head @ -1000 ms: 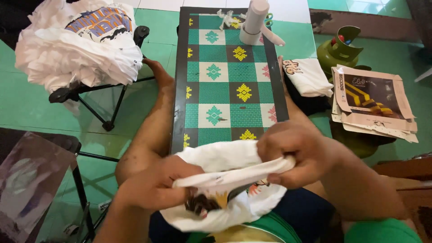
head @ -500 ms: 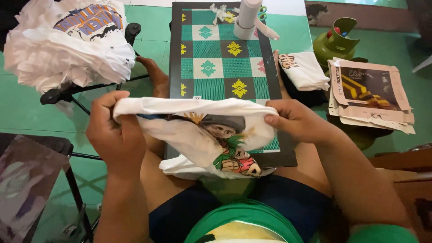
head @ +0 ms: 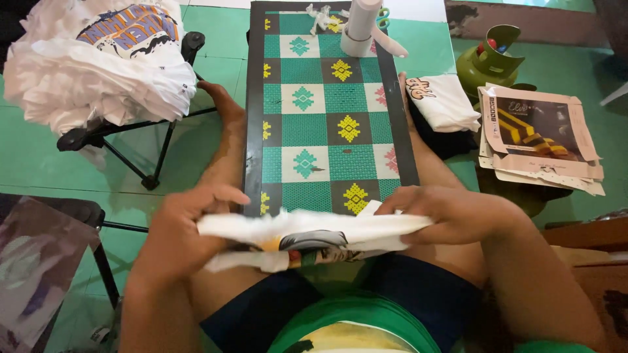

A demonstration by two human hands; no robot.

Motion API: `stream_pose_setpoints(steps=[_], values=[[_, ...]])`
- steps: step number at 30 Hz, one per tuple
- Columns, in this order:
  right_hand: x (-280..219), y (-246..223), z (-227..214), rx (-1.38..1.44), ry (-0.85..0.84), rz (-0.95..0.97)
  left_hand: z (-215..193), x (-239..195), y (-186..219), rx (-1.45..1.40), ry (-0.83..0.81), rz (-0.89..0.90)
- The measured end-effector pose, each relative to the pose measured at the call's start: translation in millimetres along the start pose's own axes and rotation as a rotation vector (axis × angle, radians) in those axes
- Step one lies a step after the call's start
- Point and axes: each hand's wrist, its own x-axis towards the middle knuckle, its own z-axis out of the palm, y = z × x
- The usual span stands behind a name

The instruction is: The person uses a lint roller to clean a white t-shirt with a graphic print. They roll the sticky surface over the front and back of the shirt to remove lint, then flip the shirt to reveal the back design.

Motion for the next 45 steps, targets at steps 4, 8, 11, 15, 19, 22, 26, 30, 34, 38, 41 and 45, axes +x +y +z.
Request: stream_pose_setpoints(steps=[4,8,11,15,19,22,26,30,34,38,41,45], values=[[-47,91,13,0.110,0.106,0.067,-4,-6,6,0.377,-0.286,-0.021],[-47,104,35,0.389,0.192,-0.015,11,-7,-13,0.510,-0.259,0.018],[-37,84,37,0.488,0.235,-0.166,28,-11,-28,0.254,-0.005,-0.152],[-63,126,43,0.815,0.613,-0.159,41,-10,-16,-0.152,0.190,-0.354],[-61,103,-7,0.752,0.633,-0.190,29,17,5,-0.411,0.236,-0.186],[-73,86,-54,0.555,1.008,0.027,15,42,40,-0.014,0.254,0.155],[-61,38,-94,0.244,1.150,0.038,-1,86,65,0.231,0.259,0.345],[-72,70,-119,0.110,1.132,0.137,-36,108,62,0.355,0.005,0.279],[-105,95,-103,-0.643,0.698,0.747,-59,71,17,0.514,-0.047,0.209],[-119,118,-93,-0.026,0.199,-0.320,-76,57,-8,0.165,-0.592,0.348],[-66,87,-92,-0.149,0.525,0.220,-61,92,-14,0.375,-0.355,0.030],[-9,114,-105,-0.231,0.688,0.844,-36,160,-46,0.494,0.006,-0.234]])
